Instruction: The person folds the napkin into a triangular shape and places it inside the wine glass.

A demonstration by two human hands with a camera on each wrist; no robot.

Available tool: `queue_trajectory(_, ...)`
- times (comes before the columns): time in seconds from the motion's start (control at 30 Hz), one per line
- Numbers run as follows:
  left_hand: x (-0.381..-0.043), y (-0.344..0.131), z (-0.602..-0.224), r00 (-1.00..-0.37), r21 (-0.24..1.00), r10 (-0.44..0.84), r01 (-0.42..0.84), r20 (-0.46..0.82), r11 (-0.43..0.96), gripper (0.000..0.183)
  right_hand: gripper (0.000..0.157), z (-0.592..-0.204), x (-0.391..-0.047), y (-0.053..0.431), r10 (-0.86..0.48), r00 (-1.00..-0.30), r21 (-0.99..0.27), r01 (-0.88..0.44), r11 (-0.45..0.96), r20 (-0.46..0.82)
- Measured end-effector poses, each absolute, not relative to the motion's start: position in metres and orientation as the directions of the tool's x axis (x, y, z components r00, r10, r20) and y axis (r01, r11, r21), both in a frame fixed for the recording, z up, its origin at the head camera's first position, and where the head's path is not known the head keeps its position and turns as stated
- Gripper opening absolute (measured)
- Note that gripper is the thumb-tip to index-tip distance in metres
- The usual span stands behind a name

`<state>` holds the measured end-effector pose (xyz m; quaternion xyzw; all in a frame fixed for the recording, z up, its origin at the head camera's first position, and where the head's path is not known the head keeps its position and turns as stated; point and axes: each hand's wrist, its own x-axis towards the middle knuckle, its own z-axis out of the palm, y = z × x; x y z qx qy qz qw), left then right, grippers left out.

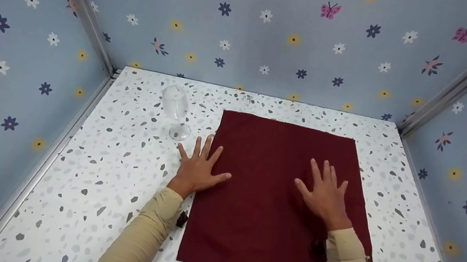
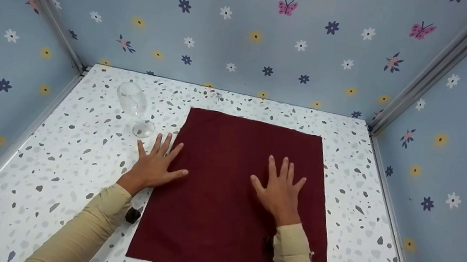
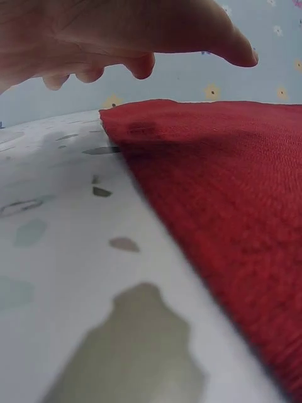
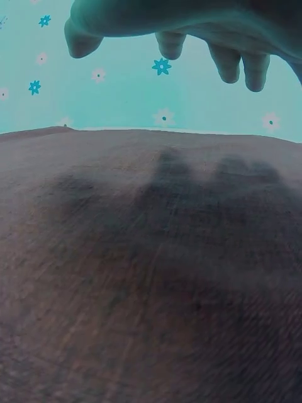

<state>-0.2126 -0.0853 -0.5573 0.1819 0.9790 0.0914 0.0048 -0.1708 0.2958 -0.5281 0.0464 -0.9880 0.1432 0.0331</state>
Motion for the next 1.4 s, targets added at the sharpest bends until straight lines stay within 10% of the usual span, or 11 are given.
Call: queue_trajectory(1.4, -0.218, -0.082, -0.563, -0.918, 0.299, 0.388, 0.348, -0.086, 0.889, 0.078, 0.071, -0.55, -0.116, 0.263, -0.117, -0.988, -0.341, -0.144, 0.929, 0.098)
